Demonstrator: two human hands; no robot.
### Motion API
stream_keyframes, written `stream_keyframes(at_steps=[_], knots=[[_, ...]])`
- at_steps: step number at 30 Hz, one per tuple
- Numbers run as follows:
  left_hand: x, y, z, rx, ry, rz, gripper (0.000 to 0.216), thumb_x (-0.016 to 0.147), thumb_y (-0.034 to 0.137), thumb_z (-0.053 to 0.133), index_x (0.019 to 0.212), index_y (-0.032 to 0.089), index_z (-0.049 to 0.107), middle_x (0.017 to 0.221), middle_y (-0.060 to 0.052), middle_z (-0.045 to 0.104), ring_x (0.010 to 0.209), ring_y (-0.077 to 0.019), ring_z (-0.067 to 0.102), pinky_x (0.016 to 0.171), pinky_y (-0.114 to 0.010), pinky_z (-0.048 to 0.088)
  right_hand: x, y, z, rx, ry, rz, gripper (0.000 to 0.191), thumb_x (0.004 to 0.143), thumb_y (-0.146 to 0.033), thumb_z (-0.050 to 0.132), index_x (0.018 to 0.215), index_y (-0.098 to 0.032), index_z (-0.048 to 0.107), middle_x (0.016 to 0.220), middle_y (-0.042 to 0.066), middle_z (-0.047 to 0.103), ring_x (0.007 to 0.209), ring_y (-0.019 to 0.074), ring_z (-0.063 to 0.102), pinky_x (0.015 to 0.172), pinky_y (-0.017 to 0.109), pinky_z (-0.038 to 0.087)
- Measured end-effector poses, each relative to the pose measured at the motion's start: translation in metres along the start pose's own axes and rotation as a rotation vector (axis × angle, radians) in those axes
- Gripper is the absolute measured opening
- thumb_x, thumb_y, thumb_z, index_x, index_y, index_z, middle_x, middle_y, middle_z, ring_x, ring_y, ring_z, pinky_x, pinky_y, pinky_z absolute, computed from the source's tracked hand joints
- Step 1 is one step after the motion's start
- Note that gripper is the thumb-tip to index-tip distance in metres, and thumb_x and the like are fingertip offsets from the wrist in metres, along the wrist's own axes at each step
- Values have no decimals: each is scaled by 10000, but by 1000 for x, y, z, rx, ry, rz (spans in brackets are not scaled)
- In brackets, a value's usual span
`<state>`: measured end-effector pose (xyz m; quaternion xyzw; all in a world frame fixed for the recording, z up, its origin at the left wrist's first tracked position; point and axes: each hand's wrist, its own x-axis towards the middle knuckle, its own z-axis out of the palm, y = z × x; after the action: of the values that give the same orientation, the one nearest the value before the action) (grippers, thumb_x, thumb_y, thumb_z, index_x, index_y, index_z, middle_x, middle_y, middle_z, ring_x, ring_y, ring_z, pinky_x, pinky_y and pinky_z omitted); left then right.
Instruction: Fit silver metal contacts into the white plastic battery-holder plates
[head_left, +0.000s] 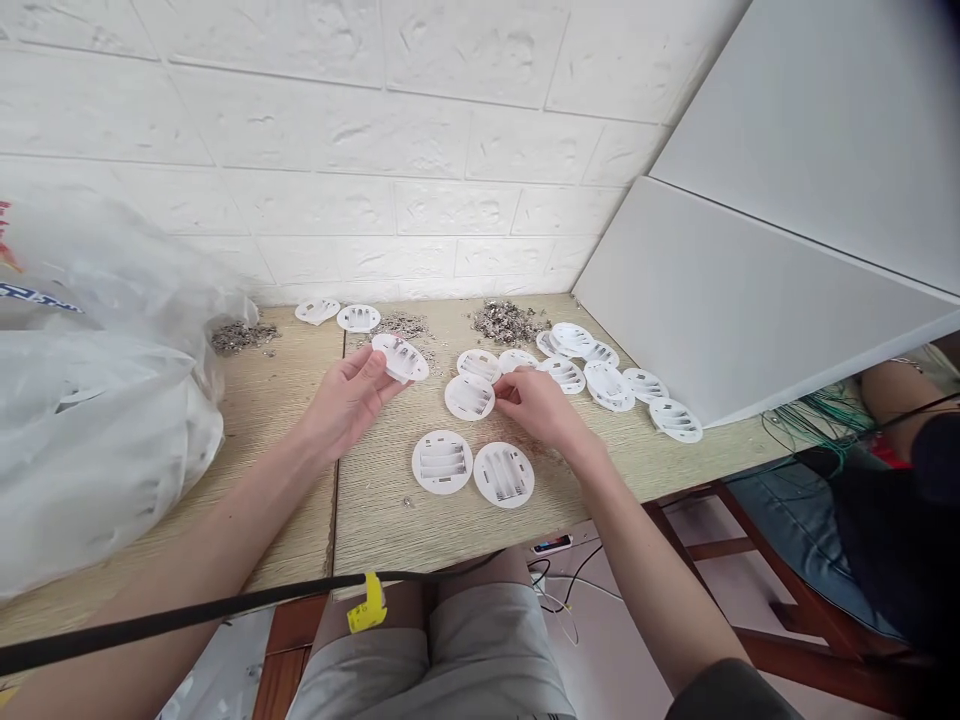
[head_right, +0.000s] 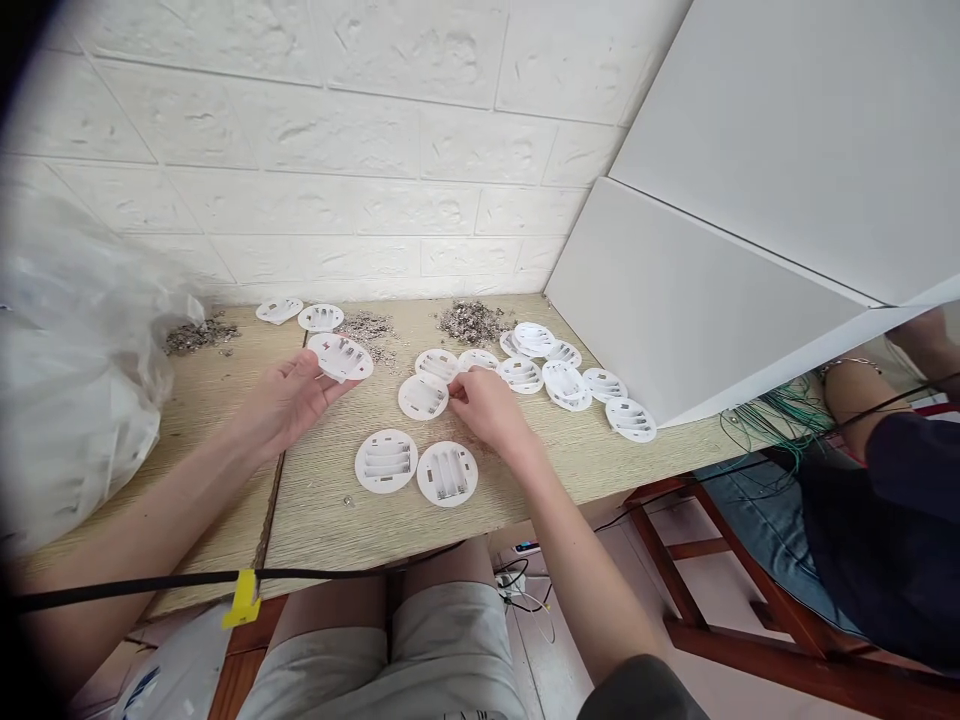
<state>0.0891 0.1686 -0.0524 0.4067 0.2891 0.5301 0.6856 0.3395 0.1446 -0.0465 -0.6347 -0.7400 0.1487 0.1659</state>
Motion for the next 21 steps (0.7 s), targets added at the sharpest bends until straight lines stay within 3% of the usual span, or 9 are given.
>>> stream_keyframes(at_steps=[9,13,16,18,21], knots=[[-1,1,1,6,21,13,348,707,400,796,936,147,728,1120,-103,717,1111,-242,646,1050,-404,487,-20,24,-15,-221,48,164,272,831,-28,448,962,-94,677,1036,153,644,918,224,603,757,291,412],[0,-1,0,15,-12,2,334,721,374,791,960,150,726,1133,-115,711,1117,-250,644,1054,-414,482,-35,36,-36,-245,107,211,245,831,-50,445,856,-121,679,935,134,634,821,213,592,705,302,403],[2,-1,-1,18,-9,6,305,739,341,780,968,148,724,1126,-112,712,1105,-241,649,1052,-408,483,-39,33,-46,-28,254,225,96,819,-147,528,827,-156,623,795,67,633,694,179,561,643,301,402],[3,-1,-2,22,-2,11,296,752,333,770,971,140,723,1111,-114,715,1094,-237,654,1047,-406,486,-31,22,-45,276,322,178,58,807,-231,588,822,-175,587,711,25,618,634,156,550,615,293,422],[3,-1,-4,25,15,16,297,760,324,763,985,135,718,1111,-116,713,1087,-230,656,1044,-393,485,0,-5,-30,829,211,-15,204,799,-372,667,836,-180,610,750,30,653,690,146,609,682,300,503]])
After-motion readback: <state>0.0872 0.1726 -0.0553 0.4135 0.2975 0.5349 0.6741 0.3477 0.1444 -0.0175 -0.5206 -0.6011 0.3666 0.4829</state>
